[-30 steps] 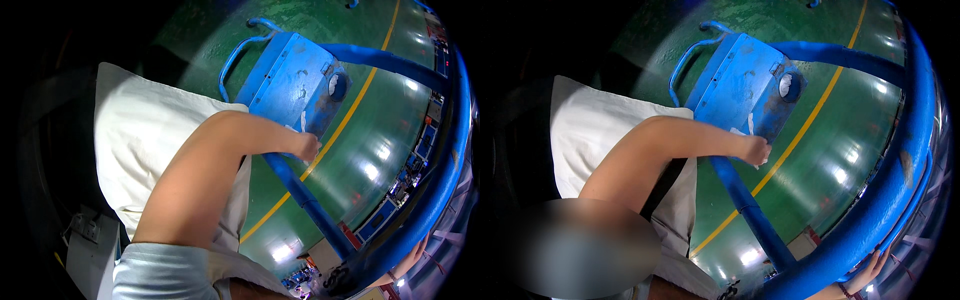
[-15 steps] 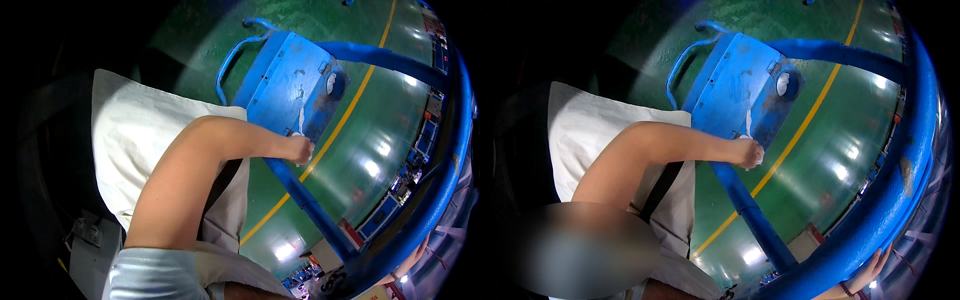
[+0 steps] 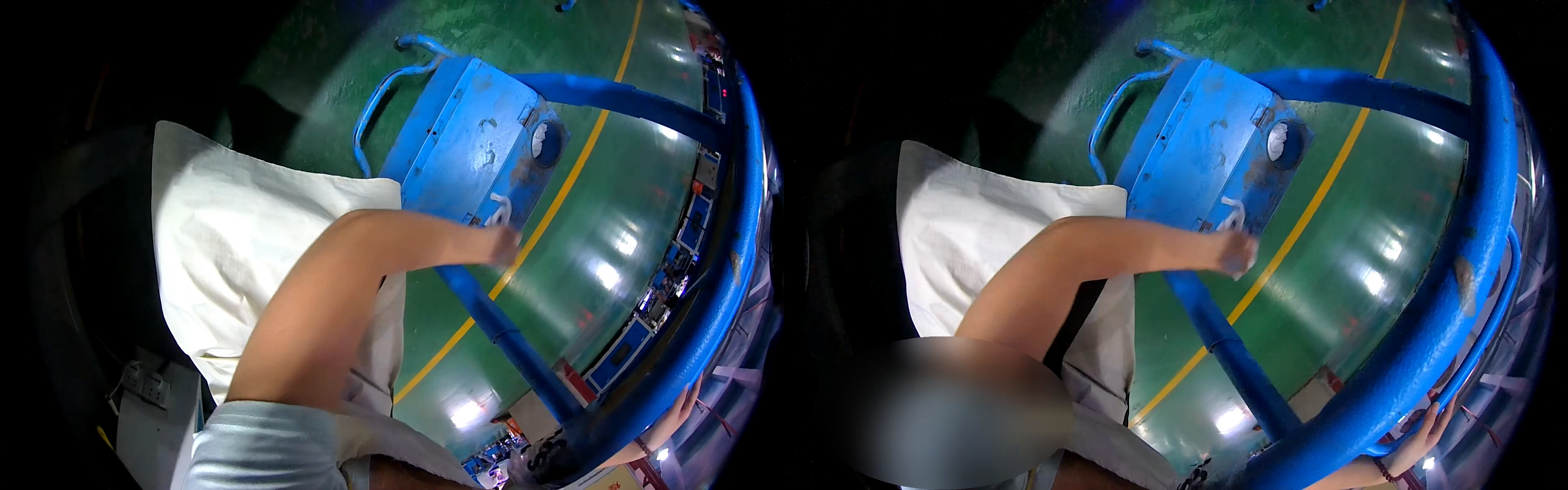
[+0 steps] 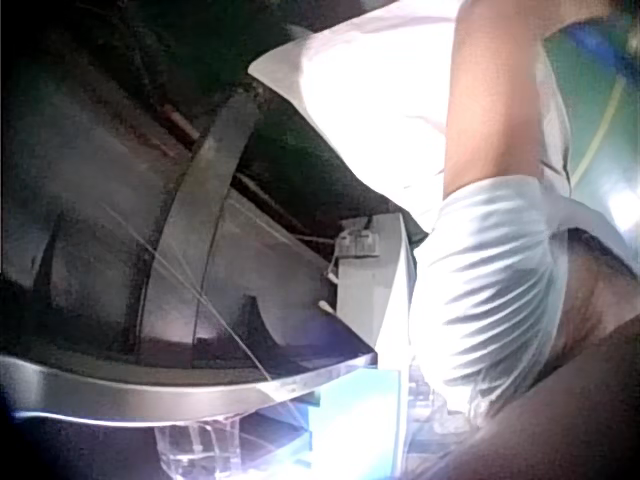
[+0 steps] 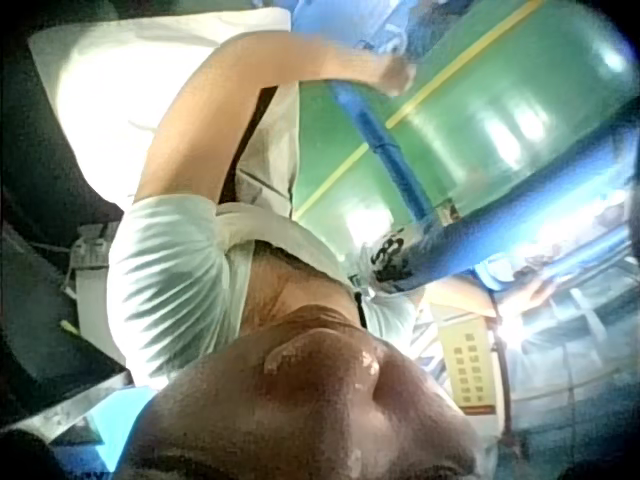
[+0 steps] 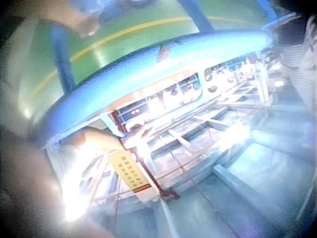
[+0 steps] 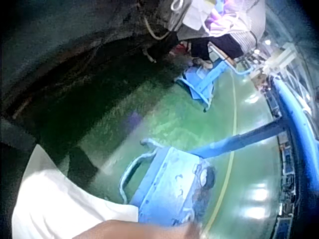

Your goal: The person uses a handheld tool to scrape and clean the soles of several shoes on a conveyor belt. After finishing with the shoes, the person wipes down a blue metal equipment frame with a white cloth.

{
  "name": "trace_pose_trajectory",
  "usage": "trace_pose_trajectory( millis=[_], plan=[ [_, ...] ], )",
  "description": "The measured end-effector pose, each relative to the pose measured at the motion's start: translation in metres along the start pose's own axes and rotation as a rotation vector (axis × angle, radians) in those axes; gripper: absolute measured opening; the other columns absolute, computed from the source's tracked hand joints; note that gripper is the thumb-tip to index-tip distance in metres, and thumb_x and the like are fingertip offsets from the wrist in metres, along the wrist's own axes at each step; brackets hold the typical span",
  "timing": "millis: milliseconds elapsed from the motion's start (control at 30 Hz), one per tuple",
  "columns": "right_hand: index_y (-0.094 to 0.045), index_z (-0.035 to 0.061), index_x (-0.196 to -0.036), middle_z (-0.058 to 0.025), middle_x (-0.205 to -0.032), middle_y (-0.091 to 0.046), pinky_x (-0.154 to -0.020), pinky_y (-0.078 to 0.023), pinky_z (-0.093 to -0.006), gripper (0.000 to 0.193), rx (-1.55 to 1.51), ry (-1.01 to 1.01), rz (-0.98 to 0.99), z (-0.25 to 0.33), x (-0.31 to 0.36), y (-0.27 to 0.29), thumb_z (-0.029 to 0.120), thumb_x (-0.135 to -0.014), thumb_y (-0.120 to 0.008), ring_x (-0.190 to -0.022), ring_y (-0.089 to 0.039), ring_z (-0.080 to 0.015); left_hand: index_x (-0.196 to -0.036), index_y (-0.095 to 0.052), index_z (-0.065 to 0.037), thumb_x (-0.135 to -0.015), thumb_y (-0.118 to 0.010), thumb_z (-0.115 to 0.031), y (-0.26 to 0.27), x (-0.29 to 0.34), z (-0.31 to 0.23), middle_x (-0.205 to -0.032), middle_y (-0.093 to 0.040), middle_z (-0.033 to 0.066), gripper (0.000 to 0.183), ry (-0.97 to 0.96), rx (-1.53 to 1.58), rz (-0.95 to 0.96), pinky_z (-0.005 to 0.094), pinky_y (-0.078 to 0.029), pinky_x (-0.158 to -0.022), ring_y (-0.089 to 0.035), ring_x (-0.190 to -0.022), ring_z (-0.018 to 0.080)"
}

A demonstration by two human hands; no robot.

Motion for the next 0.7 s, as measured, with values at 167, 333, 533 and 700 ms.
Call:
trace_pose_trajectory(
  millis=[167,333,533,700],
  plan=[
    [-0.039,0.0054,-0.113,-0.0070,-0.092,-0.052,-0.046,-0.032,-0.0147,0.039,-0.052,-0.005,0.002,-0.002,0.001,-0.001,0.021,-0.079,-0.046,-0.056,-0.042,-0.0047,-0.064,-0.057,-0.009,-0.063,-0.049,-0.016,-0.011,0.004,-0.017,-0.071,-0.055,0.0033,0.010,-0.175,0.071,0.004,0.0305,-0.042,-0.061,-0.051,-0.078,0.0195],
    [-0.037,0.0036,-0.114,-0.0113,-0.106,-0.045,-0.074,-0.037,-0.0226,0.039,-0.093,-0.054,0.004,-0.014,0.001,0.011,0.021,-0.080,-0.043,-0.087,-0.046,-0.0141,-0.061,-0.058,-0.011,-0.061,-0.052,-0.017,0.012,-0.047,0.067,-0.069,-0.055,-0.0005,0.008,0.120,0.009,-0.153,0.0288,-0.041,-0.058,-0.050,-0.077,0.0170],
    [-0.038,0.0047,-0.114,-0.0108,-0.104,-0.047,-0.076,-0.035,-0.0233,0.040,-0.059,-0.003,0.001,-0.014,-0.002,0.006,0.023,-0.080,-0.044,-0.089,-0.045,-0.0144,-0.059,-0.057,-0.011,-0.057,-0.053,-0.019,0.020,-0.015,0.050,-0.067,-0.054,0.0002,0.010,0.250,-0.075,-0.194,0.0284,-0.039,-0.053,-0.049,-0.073,0.0165],
    [-0.041,0.0082,-0.112,-0.0055,-0.090,-0.052,-0.053,-0.034,-0.0149,0.038,0.025,-0.027,-0.033,0.001,0.008,0.001,0.026,-0.079,-0.047,-0.065,-0.044,-0.0052,-0.060,-0.059,-0.009,-0.054,-0.054,-0.017,0.009,0.025,-0.008,-0.064,-0.055,0.0013,0.011,-0.007,0.033,-0.180,0.0301,-0.041,-0.048,-0.050,-0.071,0.0184]
  ],
)
Point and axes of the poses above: each hand's wrist, its own x-axis away from the middle knuckle, its own y-axis out of the back of the hand, z = x × y, the point moved 10 cm from there along -x, towards the middle knuckle
